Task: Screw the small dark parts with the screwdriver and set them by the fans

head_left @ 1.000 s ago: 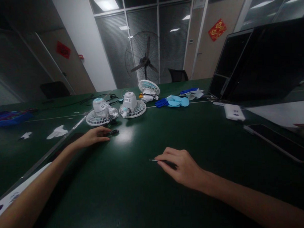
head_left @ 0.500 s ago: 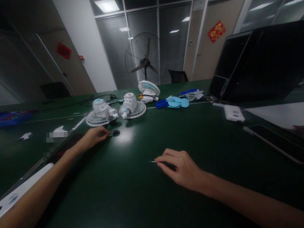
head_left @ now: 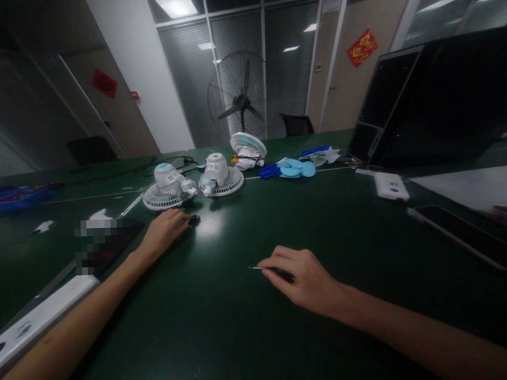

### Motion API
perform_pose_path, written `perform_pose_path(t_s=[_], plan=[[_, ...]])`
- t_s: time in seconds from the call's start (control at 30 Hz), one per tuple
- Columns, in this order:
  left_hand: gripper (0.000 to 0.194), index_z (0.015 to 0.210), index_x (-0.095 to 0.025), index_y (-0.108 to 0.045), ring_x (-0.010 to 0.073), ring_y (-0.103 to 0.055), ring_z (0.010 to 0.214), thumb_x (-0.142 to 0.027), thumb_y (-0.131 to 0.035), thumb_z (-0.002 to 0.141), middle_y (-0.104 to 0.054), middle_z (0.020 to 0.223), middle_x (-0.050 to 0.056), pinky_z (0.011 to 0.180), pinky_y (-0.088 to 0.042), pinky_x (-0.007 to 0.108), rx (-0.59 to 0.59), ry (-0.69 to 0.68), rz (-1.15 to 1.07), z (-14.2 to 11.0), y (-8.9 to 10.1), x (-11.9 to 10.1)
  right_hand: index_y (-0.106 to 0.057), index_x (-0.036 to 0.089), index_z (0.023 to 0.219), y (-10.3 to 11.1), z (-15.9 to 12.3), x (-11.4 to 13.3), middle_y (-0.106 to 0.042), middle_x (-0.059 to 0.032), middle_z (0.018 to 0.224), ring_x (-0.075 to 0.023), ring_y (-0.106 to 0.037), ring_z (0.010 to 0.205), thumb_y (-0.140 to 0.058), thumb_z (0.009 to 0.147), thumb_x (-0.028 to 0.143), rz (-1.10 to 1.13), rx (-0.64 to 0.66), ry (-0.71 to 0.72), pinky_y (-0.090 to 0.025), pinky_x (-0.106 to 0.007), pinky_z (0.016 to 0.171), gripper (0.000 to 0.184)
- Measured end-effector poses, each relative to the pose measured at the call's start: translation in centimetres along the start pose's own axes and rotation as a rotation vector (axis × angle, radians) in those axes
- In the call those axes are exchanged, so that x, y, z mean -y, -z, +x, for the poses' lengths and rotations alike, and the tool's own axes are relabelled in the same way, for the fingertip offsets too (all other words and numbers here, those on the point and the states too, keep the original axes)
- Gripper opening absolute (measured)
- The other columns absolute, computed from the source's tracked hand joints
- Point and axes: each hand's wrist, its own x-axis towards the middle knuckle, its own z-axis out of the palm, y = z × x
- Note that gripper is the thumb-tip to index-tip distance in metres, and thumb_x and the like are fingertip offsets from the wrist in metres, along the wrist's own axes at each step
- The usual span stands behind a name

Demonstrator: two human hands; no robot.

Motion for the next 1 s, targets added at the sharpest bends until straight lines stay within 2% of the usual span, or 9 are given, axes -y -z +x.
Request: perform_pose_path(t_s=[0.27,0.43,0.57,0.67,0.77,0.9,1.0], plan=[[0.034,0.116,-0.018,-0.075,0.0337,-0.066,0.107,-0.035,-0.050,0.102,-0.073,0.116,0.016,0.096,-0.053,0.051,0.040,-0.076,0.088,0.3,0.1,-1.3,-0.074,0.021,0.124,0.1,0.0,0.0,-0.072,-0.0042,0.106,-0.0134,-0.067,0.082,-0.060,0.107,0.024,0.024,0.012,0.002,-0.054,-0.026,0.069,0.023],[0.037,0.124,-0.018,-0.070,0.0354,-0.062,0.125,-0.039,-0.049,0.103,-0.068,0.136,0.017,0.106,-0.051,0.052,0.053,0.015,0.058,0.4,-0.4,-1.6,-0.074,0.021,0.125,0.1,0.0,0.1,-0.073,-0.0048,0.106,-0.0128,-0.068,0.081,-0.059,0.107,0.025,0.011,0.014,0.009,-0.054,-0.025,0.068,0.023],[0.039,0.121,-0.019,-0.069,0.0350,-0.066,0.117,-0.045,-0.047,0.104,-0.072,0.123,0.016,0.101,-0.053,0.050,0.052,0.133,0.027,0.6,-0.7,-0.8,-0.075,0.021,0.123,0.2,0.0,0.2,-0.073,-0.0049,0.105,-0.0130,-0.068,0.080,-0.059,0.107,0.025,-0.019,0.020,0.002,-0.054,-0.025,0.068,0.023],[0.034,0.113,-0.020,-0.071,0.0314,-0.069,0.107,-0.047,-0.051,0.104,-0.072,0.117,0.014,0.094,-0.056,0.046,0.068,0.134,-0.109,0.7,-0.6,-1.2,-0.075,0.021,0.123,0.2,0.0,0.3,-0.073,-0.0044,0.105,-0.0130,-0.067,0.080,-0.060,0.106,0.024,-0.014,0.016,-0.006,-0.054,-0.024,0.068,0.022],[0.029,0.111,-0.022,-0.071,0.0267,-0.069,0.103,-0.044,-0.053,0.105,-0.072,0.116,0.010,0.091,-0.057,0.042,0.124,0.025,-0.321,0.6,-0.2,-4.3,-0.075,0.022,0.123,0.1,0.1,0.1,-0.072,-0.0039,0.105,-0.0133,-0.067,0.081,-0.060,0.106,0.024,-0.011,-0.005,-0.014,-0.053,-0.025,0.070,0.022],[0.021,0.107,-0.023,-0.072,0.0227,-0.068,0.106,-0.037,-0.057,0.106,-0.072,0.115,0.008,0.094,-0.056,0.039,0.249,-0.184,-0.595,-0.1,0.3,-11.7,-0.076,0.022,0.120,0.0,0.1,0.1,-0.073,-0.0039,0.103,-0.0137,-0.067,0.079,-0.061,0.104,0.022,-0.032,-0.032,-0.029,-0.053,-0.026,0.072,0.022],[0.014,0.106,-0.023,-0.071,0.0206,-0.068,0.103,-0.033,-0.062,0.104,-0.073,0.112,0.007,0.092,-0.056,0.036,0.287,-0.214,-0.718,-1.0,0.3,-16.0,-0.078,0.022,0.117,0.0,0.1,0.2,-0.073,-0.0039,0.099,-0.0138,-0.066,0.076,-0.062,0.102,0.021,-0.048,-0.032,-0.017,-0.052,-0.026,0.068,0.022]])
